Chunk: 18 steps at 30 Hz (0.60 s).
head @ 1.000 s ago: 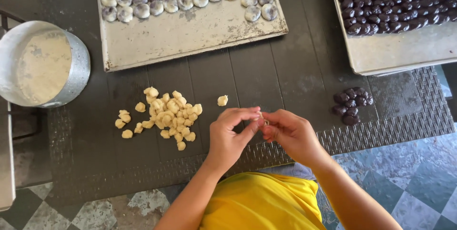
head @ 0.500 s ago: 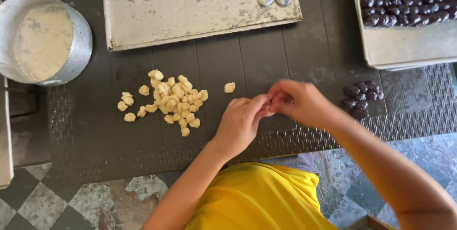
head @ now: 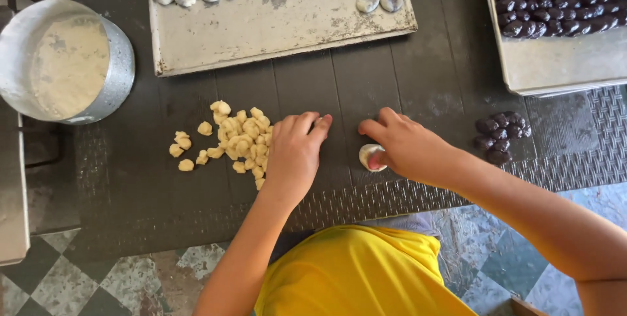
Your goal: Filling small dough portions with a dark filling and rolling them into balls on a production table.
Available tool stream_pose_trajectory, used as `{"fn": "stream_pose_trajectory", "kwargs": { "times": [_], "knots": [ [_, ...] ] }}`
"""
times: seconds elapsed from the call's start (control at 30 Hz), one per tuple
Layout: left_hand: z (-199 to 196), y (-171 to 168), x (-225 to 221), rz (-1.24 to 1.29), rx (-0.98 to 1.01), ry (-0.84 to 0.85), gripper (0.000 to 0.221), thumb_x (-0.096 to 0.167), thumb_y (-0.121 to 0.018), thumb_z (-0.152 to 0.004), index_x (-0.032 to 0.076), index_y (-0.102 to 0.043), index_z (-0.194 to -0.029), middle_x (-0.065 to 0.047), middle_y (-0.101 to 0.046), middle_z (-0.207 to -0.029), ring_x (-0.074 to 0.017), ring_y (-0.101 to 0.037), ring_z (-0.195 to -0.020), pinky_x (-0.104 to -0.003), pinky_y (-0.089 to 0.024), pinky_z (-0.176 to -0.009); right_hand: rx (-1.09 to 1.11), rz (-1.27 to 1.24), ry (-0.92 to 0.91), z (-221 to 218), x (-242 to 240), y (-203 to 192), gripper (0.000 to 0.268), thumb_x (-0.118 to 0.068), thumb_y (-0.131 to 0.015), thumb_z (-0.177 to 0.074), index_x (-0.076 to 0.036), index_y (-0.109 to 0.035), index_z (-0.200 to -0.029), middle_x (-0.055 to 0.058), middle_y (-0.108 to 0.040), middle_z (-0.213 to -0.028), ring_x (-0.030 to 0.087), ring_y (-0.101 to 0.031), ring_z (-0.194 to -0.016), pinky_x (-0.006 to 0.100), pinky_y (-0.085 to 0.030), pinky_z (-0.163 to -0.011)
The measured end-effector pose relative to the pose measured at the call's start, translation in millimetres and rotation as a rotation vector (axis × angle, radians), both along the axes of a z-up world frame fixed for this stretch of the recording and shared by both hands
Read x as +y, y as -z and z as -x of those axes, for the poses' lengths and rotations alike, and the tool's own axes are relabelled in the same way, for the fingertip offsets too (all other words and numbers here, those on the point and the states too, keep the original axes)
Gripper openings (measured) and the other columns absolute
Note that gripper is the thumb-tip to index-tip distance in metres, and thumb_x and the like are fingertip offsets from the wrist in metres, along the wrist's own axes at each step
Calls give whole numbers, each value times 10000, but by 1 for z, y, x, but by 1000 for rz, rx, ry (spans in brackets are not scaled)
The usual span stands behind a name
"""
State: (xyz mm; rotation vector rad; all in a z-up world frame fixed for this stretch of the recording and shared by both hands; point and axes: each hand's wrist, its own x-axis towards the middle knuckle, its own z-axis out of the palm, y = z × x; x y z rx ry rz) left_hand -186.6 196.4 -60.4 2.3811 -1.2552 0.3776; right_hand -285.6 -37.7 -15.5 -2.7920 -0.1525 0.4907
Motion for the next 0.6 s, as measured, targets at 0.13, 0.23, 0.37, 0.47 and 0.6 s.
{"fn": "stream_pose_trajectory", "kwargs": {
  "times": [0.13, 0.23, 0.37, 0.47, 0.6],
  "knots": [
    [-3, -20, -6, 15, 110, 49, 106, 144, -647, -1024, 165, -690, -1119, 6, -596, -937, -256, -634, -850, -387, -465, -743, -259, -163, -88, 11, -3, 1, 321, -419, -757, -899, -174, -654, -1080, 73, -550, -1059, 381, -632, -993, 488, -567, -869],
    [11, -42, -5, 321, 502, 39, 317, 40, -716, -965, 122, -715, -1271, -92, -654, -997, -281, -725, -823, -357, -584, -726, -310, -317, -66, 18, -2, -4, 186, -241, -761, -923, -139, -615, -978, 59, -564, -906, 361, -649, -917, 459, -554, -807],
    [25, -39, -11, 547, 912, 71, 281, 57, -813, -888, 131, -799, -1158, -61, -695, -1059, -200, -777, -834, -282, -635, -766, -736, -123, -5, 13, -23, -14, 116, -126, -742, -885, -138, -681, -982, 59, -617, -880, 305, -645, -839, 440, -537, -769],
    [37, -33, -22, 600, 947, 79, 301, 56, -844, -870, 120, -796, -1160, -49, -713, -1049, -187, -793, -842, -268, -643, -770, -869, 33, 97, 1, -39, -17, 190, -251, -824, -891, -150, -742, -1029, 64, -659, -986, 300, -637, -923, 430, -513, -826],
    [45, -18, -42, 570, 540, 25, 356, 132, -849, -879, 156, -739, -1217, 32, -791, -956, -151, -765, -820, -310, -589, -798, -617, -406, 410, 9, -10, -7, 167, -309, -828, -949, -167, -802, -1031, 55, -726, -823, 298, -673, -751, 428, -542, -730]
  ]
}}
